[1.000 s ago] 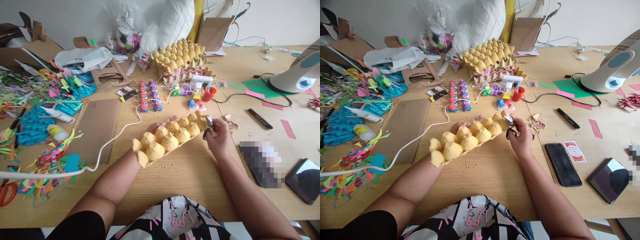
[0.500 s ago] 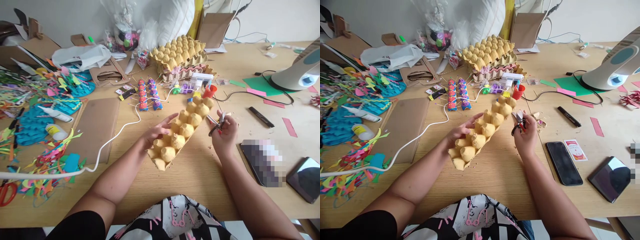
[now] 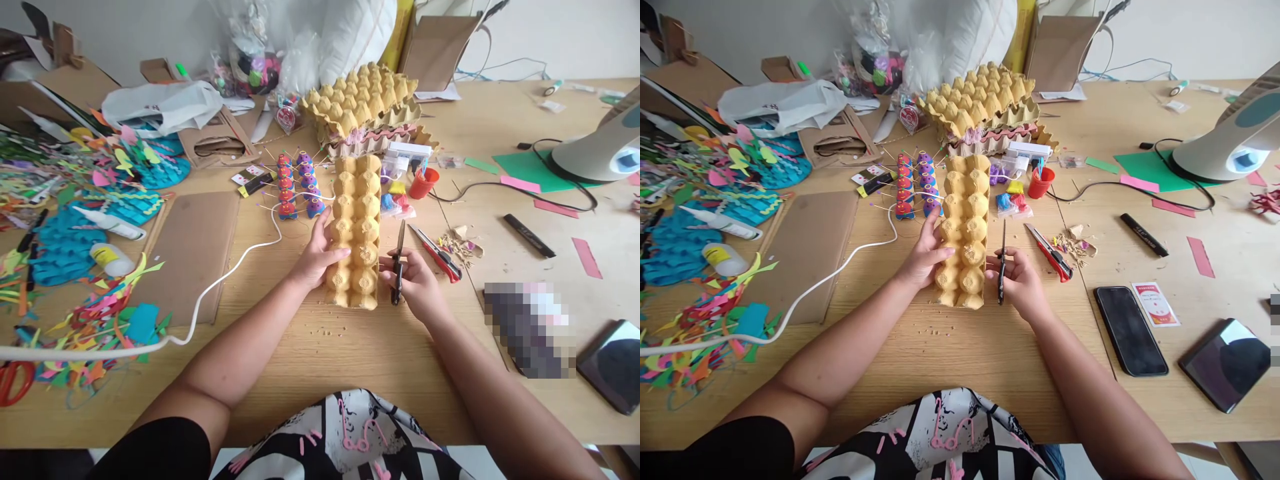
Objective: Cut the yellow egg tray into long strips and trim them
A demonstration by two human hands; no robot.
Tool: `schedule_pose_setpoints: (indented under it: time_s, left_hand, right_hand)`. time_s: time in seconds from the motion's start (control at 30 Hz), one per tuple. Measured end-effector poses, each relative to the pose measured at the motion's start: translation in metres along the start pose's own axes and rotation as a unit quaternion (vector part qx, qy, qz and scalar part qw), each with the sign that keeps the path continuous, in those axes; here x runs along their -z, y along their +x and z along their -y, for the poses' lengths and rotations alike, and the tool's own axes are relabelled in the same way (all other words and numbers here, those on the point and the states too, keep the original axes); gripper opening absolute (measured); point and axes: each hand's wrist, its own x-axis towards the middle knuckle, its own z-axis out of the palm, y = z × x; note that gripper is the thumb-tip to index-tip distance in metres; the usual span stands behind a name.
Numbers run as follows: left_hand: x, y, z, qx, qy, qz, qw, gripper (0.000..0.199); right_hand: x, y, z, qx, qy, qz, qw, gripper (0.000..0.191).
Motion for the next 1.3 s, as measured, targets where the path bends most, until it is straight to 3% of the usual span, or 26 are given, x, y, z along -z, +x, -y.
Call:
schedule_pose_setpoints:
  time_s: [0.27, 0.53, 0.87, 1.13, 1.3]
  left_hand:
    - [0.000, -0.001, 0.007, -0.021, 0.027, 0.022, 0.999, 0.114]
    - [-0.002, -0.001, 0.003, 0.074, -0.016, 0.048, 0.996, 0.098]
    - [-0.002, -0.002, 0.010, 0.134, 0.022, 0.125, 0.983, 0.072]
    - [-0.009, -0.007, 0.007, 0.100, 0.085, 0.095, 0.987, 0.061]
    - [-0.008, -0.005, 0.006, 0.054, 0.104, 0.045, 0.992, 0.061]
  right_hand:
    - [-0.007, 0.000, -0.001, 0.012, 0.020, -0.041, 0.999, 0.056]
    - [-0.002, 0.001, -0.002, 0.053, 0.013, -0.060, 0.997, 0.054]
    - [0.006, 0.006, 0.002, 0.118, 0.009, -0.157, 0.981, 0.047]
    - [0.007, 0.008, -0.001, 0.109, -0.012, -0.175, 0.979, 0.049]
    - [0.005, 0.004, 0.004, 0.114, -0.079, -0.147, 0.979, 0.044]
